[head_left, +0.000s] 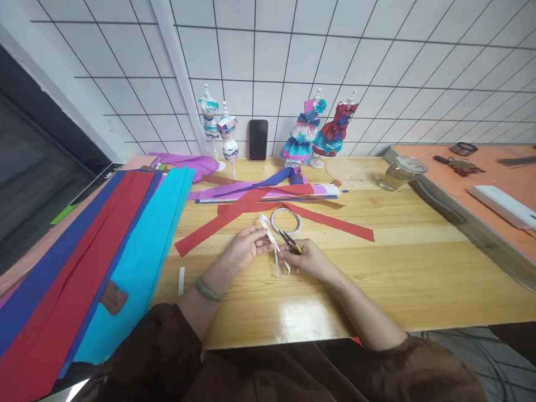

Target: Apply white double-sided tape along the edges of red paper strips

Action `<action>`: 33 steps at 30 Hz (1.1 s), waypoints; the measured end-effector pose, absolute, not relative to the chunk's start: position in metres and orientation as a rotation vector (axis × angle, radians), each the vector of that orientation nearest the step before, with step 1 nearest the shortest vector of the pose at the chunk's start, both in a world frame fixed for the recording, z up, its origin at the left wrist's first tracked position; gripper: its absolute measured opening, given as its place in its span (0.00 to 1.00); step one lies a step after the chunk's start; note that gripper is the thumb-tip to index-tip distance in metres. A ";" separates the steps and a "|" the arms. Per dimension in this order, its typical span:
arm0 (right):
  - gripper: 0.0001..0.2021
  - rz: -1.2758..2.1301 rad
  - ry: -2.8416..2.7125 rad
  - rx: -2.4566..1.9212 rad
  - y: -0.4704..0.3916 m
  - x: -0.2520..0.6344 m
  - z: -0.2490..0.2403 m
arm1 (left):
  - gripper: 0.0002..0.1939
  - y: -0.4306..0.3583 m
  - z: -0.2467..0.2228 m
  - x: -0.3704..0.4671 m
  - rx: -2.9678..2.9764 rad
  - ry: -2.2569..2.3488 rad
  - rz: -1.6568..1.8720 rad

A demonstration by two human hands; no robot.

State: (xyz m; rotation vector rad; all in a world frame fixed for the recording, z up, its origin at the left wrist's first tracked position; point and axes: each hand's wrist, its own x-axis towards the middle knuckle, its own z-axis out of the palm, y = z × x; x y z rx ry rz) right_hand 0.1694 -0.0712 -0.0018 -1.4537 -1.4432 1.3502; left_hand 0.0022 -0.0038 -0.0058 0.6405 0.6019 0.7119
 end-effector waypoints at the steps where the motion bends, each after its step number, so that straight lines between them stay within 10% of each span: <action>1: 0.16 1.338 -1.440 -1.469 -0.071 0.170 -0.002 | 0.05 -0.004 -0.006 0.002 0.651 0.606 0.711; 26: 0.19 0.939 -1.518 -1.568 -0.069 0.184 0.004 | 0.05 -0.003 -0.004 0.002 0.813 0.798 0.778; 33: 0.20 1.302 -1.561 -1.401 -0.079 0.172 0.017 | 0.09 -0.002 -0.006 0.005 0.942 0.936 0.831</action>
